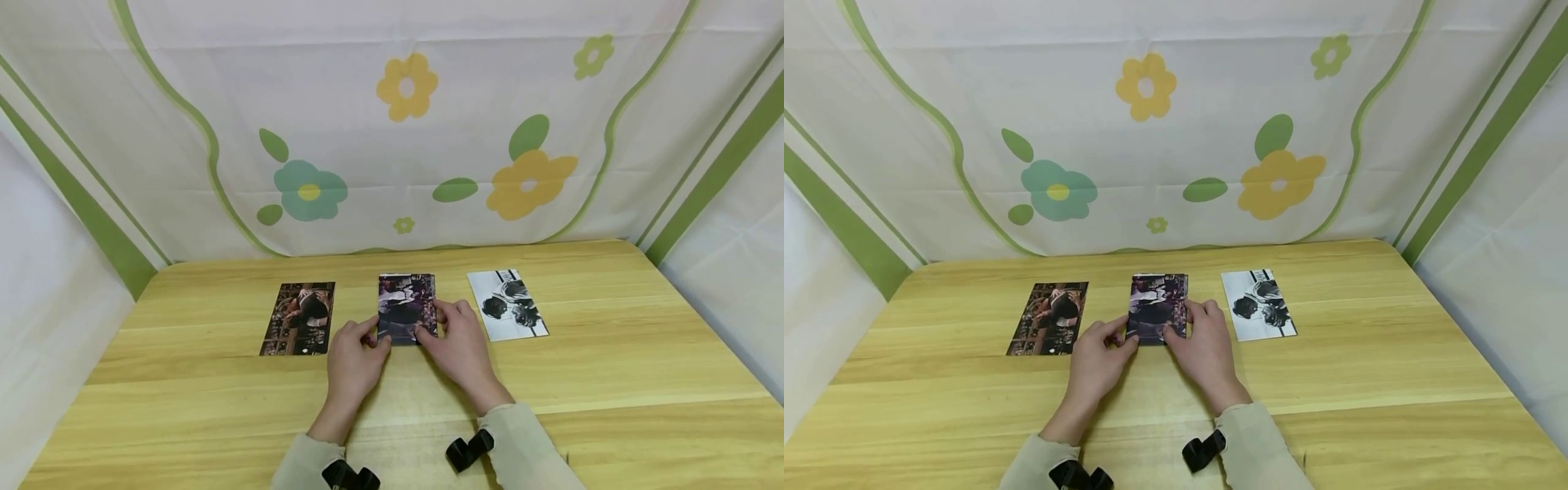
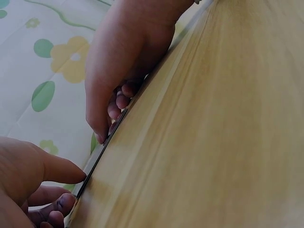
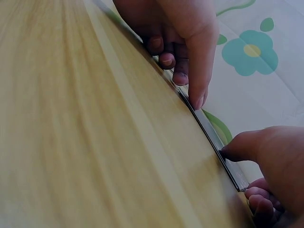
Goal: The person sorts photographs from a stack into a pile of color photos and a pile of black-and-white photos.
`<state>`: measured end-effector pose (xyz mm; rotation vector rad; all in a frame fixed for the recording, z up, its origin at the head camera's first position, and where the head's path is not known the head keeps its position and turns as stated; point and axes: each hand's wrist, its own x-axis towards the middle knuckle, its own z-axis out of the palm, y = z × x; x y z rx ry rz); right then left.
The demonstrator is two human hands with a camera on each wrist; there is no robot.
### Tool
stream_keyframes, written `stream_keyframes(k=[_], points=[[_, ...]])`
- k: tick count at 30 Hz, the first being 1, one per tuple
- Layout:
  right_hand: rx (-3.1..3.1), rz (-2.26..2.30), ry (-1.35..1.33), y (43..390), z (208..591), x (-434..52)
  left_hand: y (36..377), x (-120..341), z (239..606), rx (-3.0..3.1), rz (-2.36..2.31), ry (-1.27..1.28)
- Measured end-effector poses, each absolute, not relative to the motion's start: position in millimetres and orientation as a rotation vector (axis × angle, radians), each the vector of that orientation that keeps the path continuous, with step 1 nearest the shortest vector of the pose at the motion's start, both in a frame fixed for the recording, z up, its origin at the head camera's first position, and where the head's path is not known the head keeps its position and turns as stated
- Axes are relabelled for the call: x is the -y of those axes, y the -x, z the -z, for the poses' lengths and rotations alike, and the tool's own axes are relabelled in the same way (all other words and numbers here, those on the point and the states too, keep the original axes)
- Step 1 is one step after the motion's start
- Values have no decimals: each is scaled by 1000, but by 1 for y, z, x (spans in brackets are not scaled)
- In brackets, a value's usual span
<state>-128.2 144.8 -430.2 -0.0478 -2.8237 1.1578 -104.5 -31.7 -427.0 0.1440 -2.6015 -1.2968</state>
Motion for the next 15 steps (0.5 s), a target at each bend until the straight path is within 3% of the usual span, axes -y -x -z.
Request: stream_keyframes(k=[15], points=[[2839, -1150, 61, 129, 429, -145, 105, 27, 424, 2693, 1248, -183]])
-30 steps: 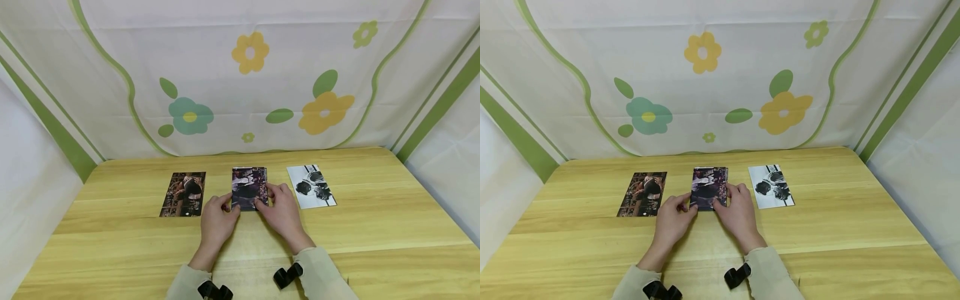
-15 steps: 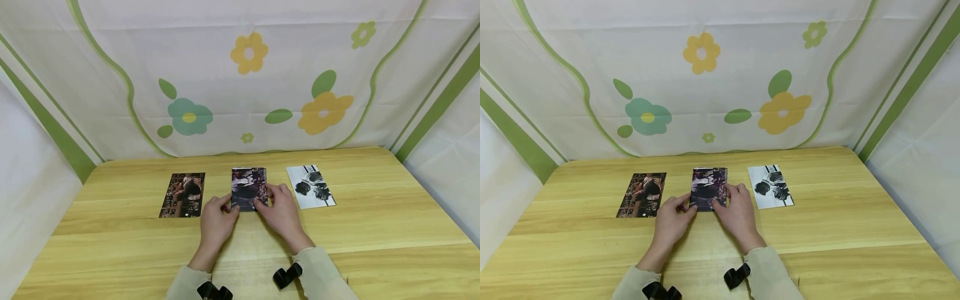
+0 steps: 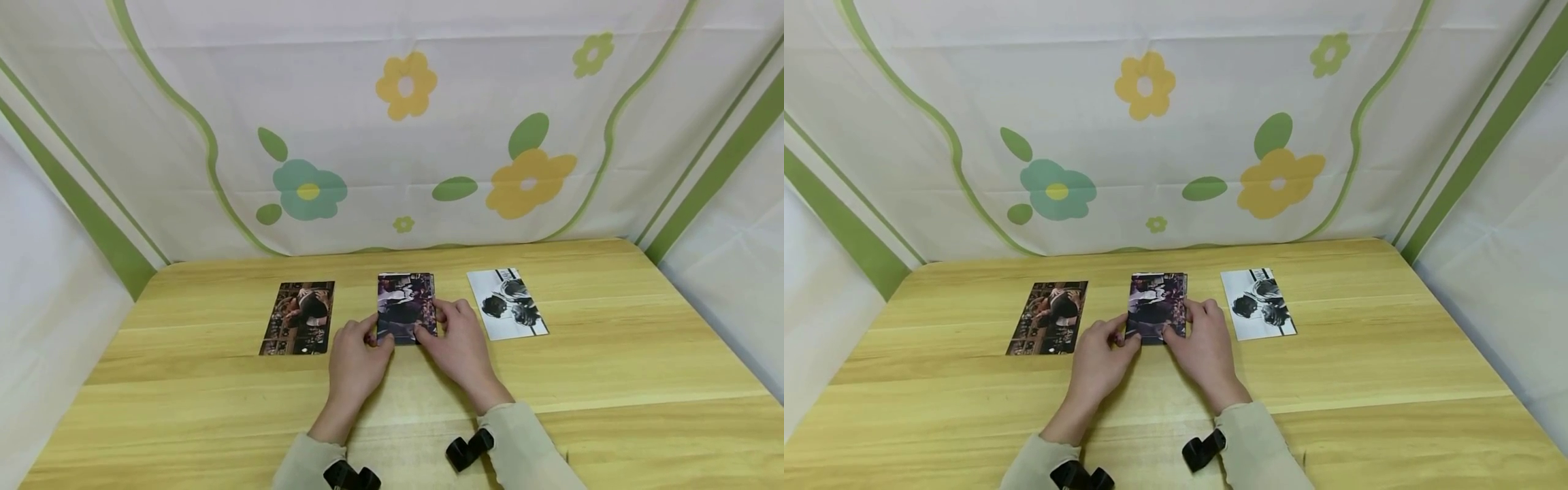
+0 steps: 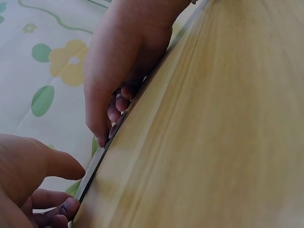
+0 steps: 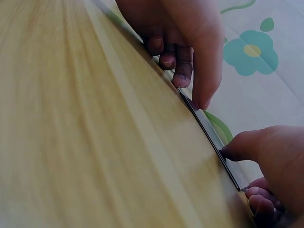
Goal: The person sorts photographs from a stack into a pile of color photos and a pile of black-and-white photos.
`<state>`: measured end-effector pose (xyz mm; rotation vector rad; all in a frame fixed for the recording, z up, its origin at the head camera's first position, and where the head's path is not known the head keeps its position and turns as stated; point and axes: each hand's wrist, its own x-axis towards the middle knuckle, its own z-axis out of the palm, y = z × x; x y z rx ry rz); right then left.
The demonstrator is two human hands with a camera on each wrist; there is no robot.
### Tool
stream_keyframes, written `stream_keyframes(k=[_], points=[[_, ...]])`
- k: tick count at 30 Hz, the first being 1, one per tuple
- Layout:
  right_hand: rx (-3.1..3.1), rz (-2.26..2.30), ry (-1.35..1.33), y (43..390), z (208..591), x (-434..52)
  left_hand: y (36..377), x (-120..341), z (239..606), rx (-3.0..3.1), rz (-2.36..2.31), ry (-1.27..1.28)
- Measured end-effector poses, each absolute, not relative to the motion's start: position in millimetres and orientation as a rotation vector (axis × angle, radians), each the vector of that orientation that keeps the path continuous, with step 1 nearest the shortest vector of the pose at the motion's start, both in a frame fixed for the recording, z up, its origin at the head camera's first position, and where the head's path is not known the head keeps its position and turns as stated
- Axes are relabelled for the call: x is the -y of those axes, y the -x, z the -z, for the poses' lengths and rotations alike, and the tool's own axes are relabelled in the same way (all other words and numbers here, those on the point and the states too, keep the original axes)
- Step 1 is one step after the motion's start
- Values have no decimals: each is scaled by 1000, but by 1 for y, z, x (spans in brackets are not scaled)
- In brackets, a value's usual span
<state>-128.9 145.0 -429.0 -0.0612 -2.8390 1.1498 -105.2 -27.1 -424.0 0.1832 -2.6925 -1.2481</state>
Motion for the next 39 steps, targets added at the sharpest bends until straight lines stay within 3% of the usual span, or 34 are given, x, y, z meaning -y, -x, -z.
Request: stream_keyframes(k=[39], points=[[2828, -1153, 38, 131, 430, -146, 105, 28, 424, 2668, 1266, -175]])
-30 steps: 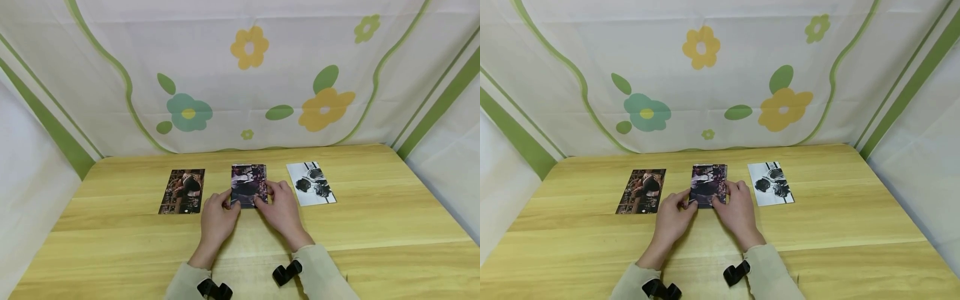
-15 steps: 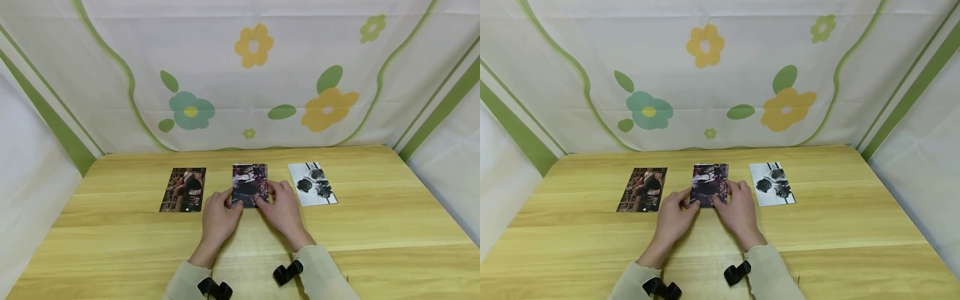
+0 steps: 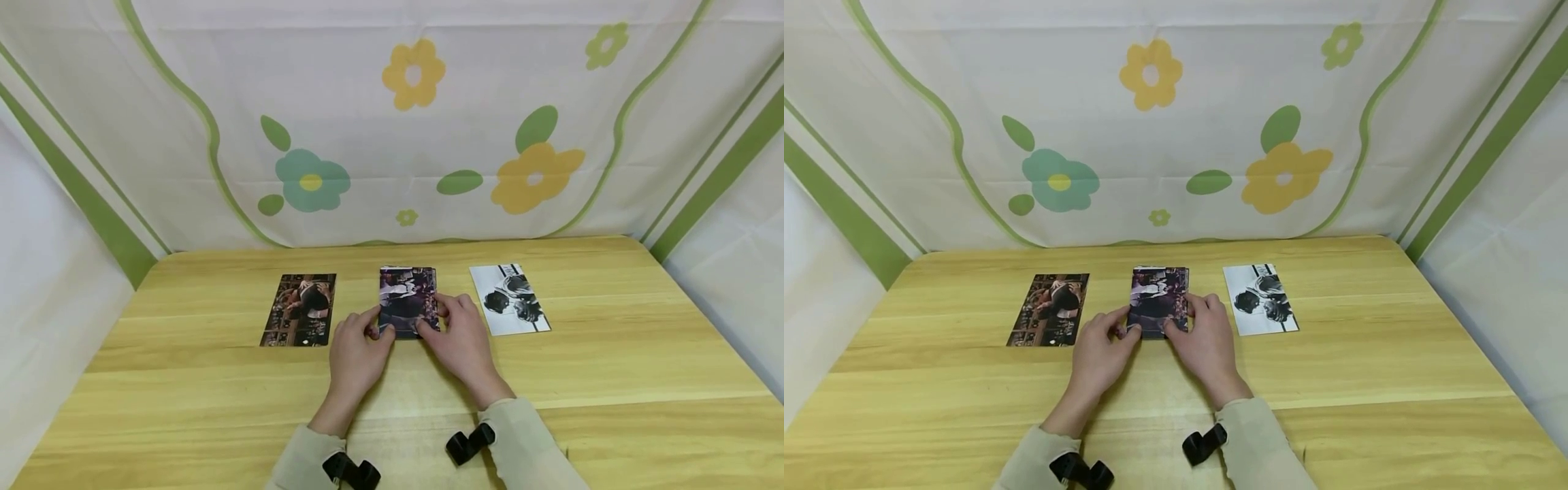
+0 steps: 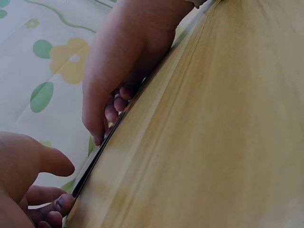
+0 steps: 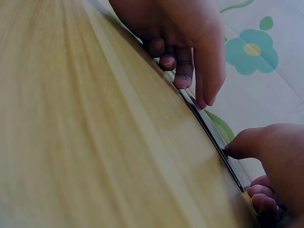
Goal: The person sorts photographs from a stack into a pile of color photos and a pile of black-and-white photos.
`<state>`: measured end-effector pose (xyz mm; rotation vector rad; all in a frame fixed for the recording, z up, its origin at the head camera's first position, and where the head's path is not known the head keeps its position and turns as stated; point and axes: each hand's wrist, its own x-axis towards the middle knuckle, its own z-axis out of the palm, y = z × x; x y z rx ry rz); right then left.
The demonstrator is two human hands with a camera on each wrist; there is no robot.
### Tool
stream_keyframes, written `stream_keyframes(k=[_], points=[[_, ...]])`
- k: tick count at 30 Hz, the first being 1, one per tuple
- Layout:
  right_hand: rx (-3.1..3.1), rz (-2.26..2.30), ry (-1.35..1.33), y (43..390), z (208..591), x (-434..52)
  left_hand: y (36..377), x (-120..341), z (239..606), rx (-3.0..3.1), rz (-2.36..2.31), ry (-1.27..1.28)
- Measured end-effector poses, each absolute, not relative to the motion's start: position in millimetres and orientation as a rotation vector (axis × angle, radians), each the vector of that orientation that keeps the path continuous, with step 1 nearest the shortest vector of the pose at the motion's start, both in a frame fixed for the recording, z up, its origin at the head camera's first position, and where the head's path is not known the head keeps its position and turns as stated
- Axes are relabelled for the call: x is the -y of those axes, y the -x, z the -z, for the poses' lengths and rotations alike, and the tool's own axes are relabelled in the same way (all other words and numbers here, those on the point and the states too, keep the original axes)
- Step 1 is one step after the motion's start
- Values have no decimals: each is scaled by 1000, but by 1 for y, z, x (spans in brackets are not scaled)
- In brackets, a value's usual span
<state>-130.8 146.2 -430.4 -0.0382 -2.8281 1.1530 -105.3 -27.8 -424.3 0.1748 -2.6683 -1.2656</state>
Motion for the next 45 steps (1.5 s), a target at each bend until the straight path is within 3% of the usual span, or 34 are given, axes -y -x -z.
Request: stream_keyframes(k=[45], points=[[2826, -1201, 83, 131, 430, -145, 104, 29, 426, 2517, 1487, -233]])
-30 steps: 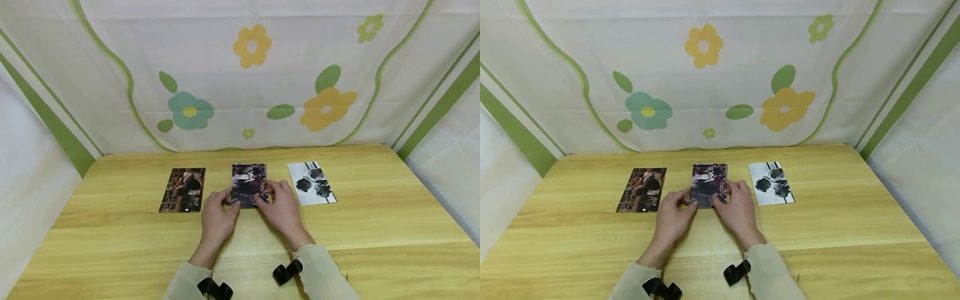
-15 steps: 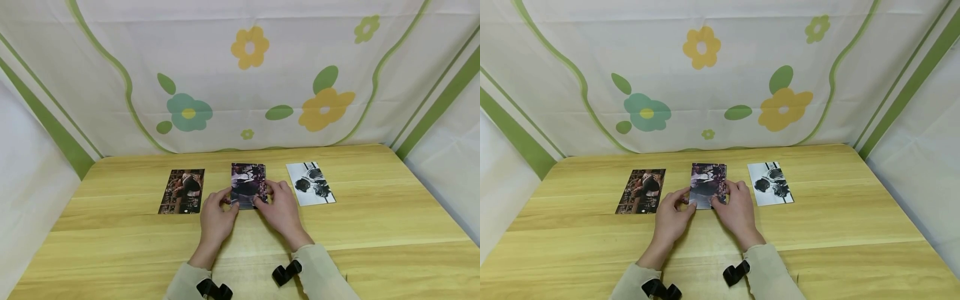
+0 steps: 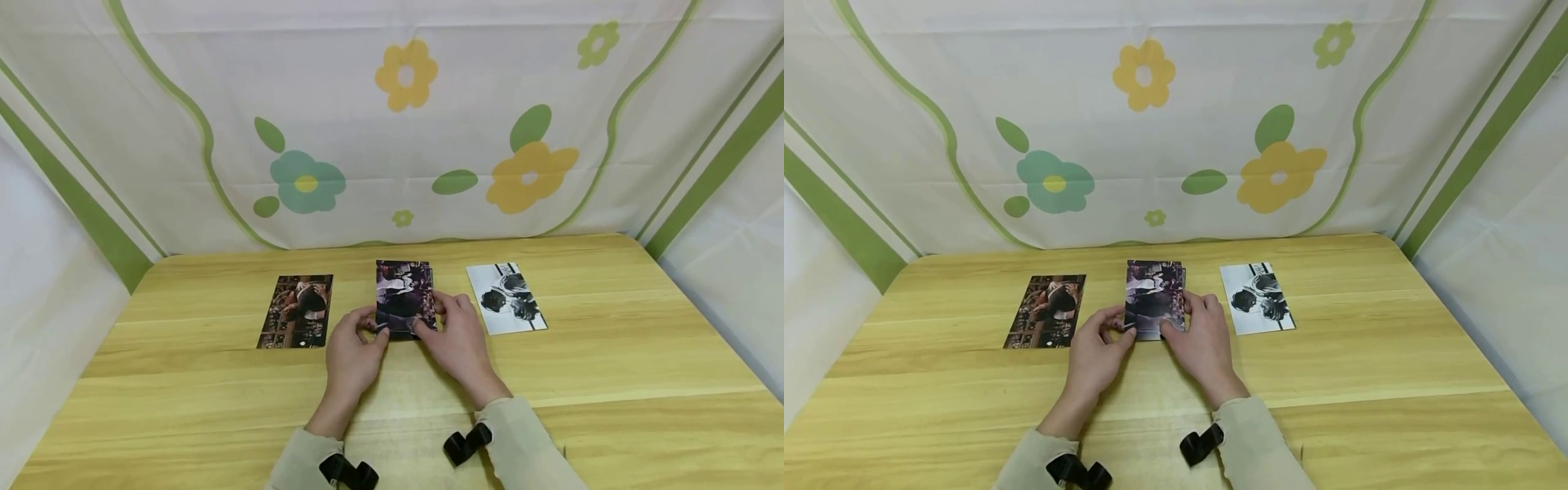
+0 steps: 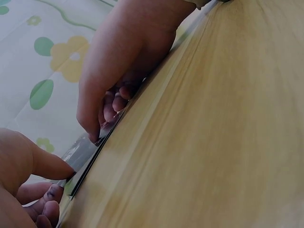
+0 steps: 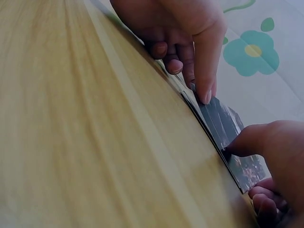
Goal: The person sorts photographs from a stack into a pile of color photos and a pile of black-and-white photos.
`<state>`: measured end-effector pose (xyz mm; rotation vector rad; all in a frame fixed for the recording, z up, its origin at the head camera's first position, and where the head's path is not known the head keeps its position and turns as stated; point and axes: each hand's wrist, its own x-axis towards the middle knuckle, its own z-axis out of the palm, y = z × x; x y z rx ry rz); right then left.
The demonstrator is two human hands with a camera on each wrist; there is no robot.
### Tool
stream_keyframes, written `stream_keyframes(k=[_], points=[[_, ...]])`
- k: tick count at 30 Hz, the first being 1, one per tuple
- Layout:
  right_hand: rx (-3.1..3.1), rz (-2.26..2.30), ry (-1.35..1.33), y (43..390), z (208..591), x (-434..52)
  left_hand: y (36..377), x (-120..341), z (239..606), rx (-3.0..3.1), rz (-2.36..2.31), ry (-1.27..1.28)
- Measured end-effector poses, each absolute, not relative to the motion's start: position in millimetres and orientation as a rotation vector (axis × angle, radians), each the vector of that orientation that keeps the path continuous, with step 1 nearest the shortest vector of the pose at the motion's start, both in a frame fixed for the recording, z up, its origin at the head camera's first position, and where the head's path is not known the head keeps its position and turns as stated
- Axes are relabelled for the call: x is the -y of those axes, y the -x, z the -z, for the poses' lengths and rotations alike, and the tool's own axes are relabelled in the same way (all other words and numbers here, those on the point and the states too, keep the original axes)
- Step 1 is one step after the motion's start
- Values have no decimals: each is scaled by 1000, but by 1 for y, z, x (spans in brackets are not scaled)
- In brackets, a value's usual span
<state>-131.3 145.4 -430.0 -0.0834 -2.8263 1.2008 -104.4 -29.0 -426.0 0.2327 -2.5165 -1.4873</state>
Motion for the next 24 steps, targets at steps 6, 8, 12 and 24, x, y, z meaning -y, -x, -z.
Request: stream_keyframes(k=[6, 8, 12, 24], points=[[2770, -1280, 97, 131, 429, -146, 105, 30, 425, 2533, 1474, -226], [2736, -1326, 100, 130, 429, -146, 105, 30, 425, 2528, 1493, -232], [2673, -1406, 89, 131, 428, -145, 105, 30, 424, 2468, 1609, -261], [2533, -1633, 136, 128, 414, -144, 104, 32, 408, 2333, 1878, -350]])
